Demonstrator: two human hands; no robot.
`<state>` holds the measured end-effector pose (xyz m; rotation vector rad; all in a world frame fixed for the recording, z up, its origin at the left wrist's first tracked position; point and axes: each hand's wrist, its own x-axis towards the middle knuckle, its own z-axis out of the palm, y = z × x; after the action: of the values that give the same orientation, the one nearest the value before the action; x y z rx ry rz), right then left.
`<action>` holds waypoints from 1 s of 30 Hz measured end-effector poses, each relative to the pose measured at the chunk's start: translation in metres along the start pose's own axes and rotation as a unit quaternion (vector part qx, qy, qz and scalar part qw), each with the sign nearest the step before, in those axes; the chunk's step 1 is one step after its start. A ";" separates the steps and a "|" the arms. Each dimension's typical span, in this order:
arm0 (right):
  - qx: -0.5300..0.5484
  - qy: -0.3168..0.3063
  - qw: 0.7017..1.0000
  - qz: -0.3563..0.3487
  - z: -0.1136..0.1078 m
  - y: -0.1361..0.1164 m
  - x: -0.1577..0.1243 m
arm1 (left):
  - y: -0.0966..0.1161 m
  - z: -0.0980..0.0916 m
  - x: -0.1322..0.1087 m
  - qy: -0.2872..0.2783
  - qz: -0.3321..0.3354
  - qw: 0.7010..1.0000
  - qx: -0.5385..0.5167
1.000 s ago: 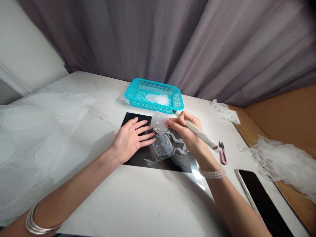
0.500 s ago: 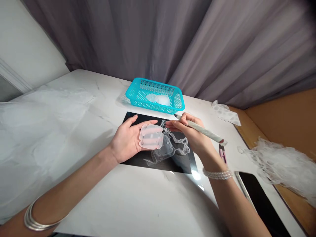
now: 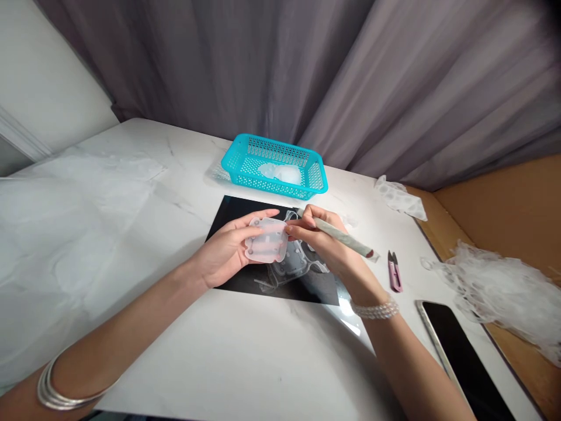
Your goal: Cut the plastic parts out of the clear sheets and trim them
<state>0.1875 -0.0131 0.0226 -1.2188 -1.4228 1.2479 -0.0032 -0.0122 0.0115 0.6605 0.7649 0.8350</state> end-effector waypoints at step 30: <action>-0.076 0.093 0.993 0.012 0.000 0.002 0.007 | -0.011 -0.005 0.002 -0.029 -0.025 0.999 0.038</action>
<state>0.1867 -0.0063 0.0206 -1.4206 -1.3889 1.0275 -0.0017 -0.0153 -0.0002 0.7273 0.7602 0.7408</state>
